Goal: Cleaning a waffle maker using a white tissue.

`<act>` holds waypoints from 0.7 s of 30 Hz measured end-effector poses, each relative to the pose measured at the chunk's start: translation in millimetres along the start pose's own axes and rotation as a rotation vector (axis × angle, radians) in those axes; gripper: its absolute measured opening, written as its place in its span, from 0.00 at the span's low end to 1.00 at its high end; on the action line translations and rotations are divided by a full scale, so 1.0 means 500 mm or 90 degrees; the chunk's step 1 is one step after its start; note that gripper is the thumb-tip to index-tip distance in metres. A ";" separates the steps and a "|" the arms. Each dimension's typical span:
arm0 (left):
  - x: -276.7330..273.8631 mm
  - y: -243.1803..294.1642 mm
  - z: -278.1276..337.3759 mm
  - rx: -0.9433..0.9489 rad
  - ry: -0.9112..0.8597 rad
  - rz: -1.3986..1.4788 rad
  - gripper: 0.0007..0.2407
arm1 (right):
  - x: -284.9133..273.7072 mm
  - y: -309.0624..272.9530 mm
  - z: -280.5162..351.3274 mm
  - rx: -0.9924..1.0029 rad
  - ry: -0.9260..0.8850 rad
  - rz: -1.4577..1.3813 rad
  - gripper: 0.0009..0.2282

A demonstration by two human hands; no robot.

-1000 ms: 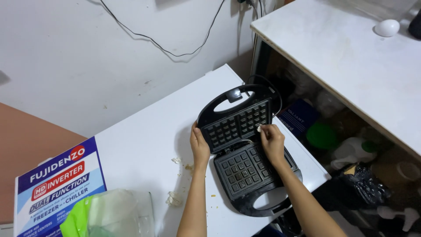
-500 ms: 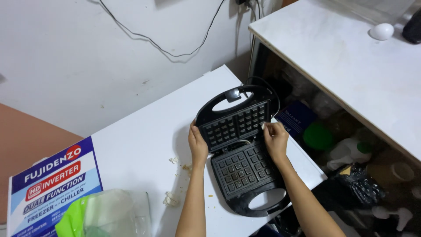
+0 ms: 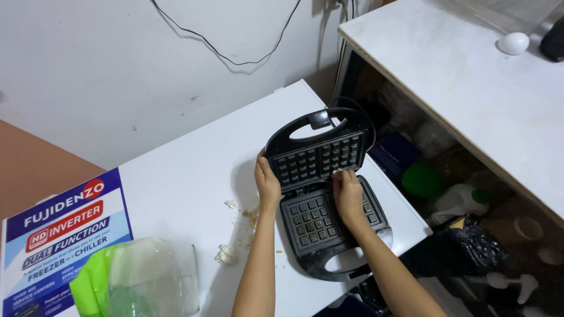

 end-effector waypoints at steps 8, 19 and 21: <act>-0.012 0.023 0.007 -0.019 -0.002 -0.029 0.23 | -0.021 0.088 -0.049 0.293 -0.027 -0.069 0.10; -0.012 -0.003 0.007 -0.003 0.005 -0.003 0.25 | 0.037 0.005 0.012 0.051 -0.115 -0.137 0.04; -0.011 -0.006 0.006 0.003 0.012 0.004 0.24 | 0.014 -0.032 0.010 0.091 -0.115 -0.180 0.04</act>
Point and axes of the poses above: each hand's wrist, its own z-axis away from the middle knuckle, its own x-axis out of the palm, y = z × x, the point moved 2 cm from there along -z, towards the middle knuckle, and after that the axes turned 3 degrees about x, right-handed, at the moved point
